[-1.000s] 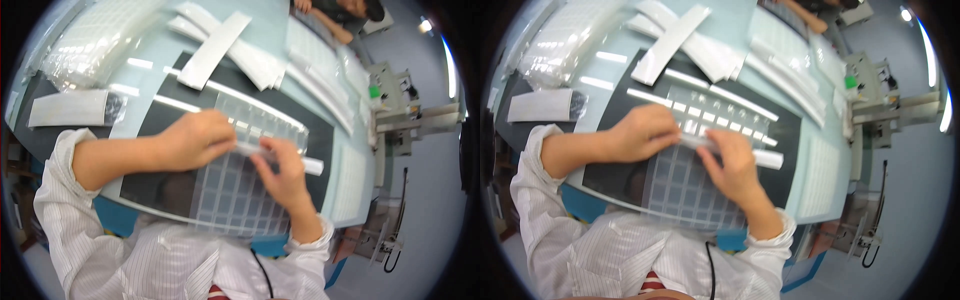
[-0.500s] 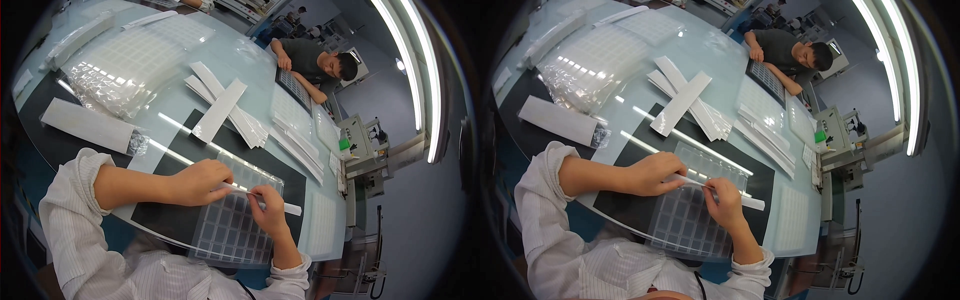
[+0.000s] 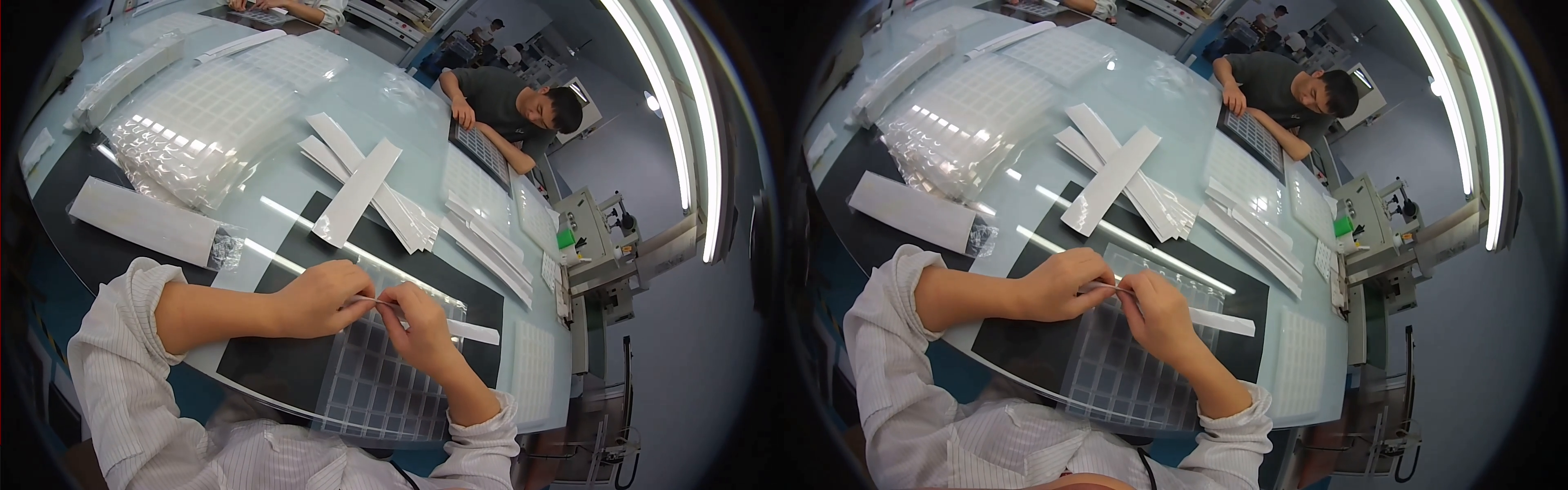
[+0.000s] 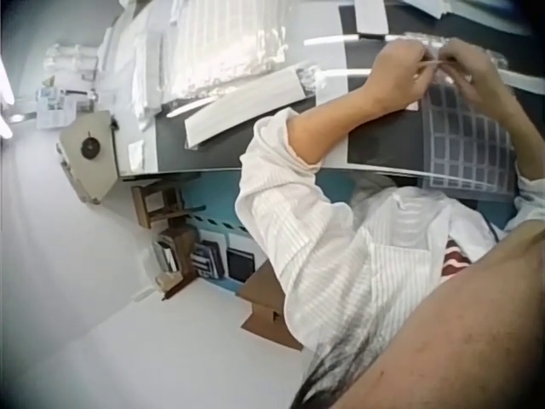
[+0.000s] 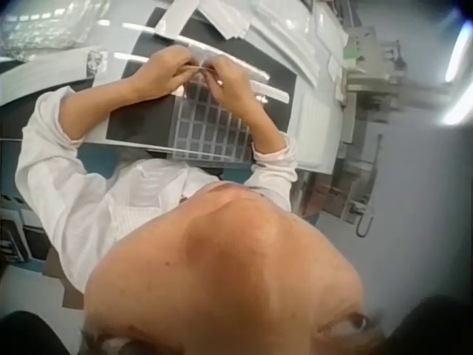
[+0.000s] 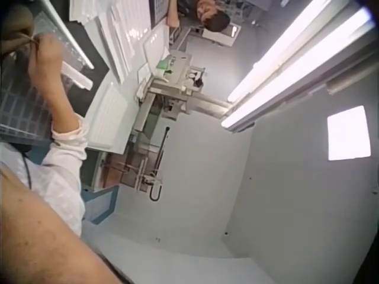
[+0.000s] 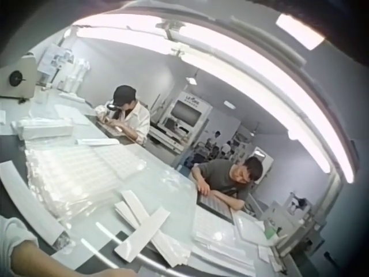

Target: Peeling and carefully applying white adhesive strips to the edges and dividers of a transparent plastic grid tray.

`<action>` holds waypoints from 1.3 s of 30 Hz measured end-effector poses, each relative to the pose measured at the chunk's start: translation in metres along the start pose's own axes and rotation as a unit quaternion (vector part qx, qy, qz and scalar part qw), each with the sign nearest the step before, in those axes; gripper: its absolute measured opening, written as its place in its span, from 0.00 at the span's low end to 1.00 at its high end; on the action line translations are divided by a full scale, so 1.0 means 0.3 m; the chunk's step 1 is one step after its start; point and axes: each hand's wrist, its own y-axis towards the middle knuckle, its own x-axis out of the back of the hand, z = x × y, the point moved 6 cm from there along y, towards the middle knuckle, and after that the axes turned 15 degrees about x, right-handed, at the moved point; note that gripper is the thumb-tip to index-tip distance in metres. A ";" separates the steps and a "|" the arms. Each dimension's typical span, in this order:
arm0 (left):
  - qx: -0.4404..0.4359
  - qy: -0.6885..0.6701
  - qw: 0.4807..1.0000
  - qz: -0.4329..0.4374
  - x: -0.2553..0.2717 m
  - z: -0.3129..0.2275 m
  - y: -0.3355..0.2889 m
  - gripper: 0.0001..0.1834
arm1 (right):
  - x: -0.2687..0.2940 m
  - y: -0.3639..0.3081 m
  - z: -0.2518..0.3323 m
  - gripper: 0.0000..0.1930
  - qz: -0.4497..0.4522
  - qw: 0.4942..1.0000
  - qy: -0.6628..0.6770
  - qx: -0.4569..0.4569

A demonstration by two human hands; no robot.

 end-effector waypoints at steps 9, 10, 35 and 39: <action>0.063 -0.005 0.997 0.034 -0.014 0.039 0.027 0.05 | -0.009 -0.058 -0.060 0.08 -0.037 0.996 0.067 -0.039; 0.064 -0.006 0.997 0.029 -0.010 0.040 0.028 0.05 | -0.014 -0.060 -0.071 0.08 -0.038 0.996 0.072 -0.045; 0.083 -0.054 0.995 0.010 -0.018 0.047 0.007 0.04 | 0.021 -0.025 -0.046 0.10 -0.048 0.998 0.027 0.004; 0.096 -0.059 0.994 0.015 -0.019 0.037 0.018 0.04 | 0.071 -0.022 -0.055 0.07 -0.024 0.993 0.116 -0.030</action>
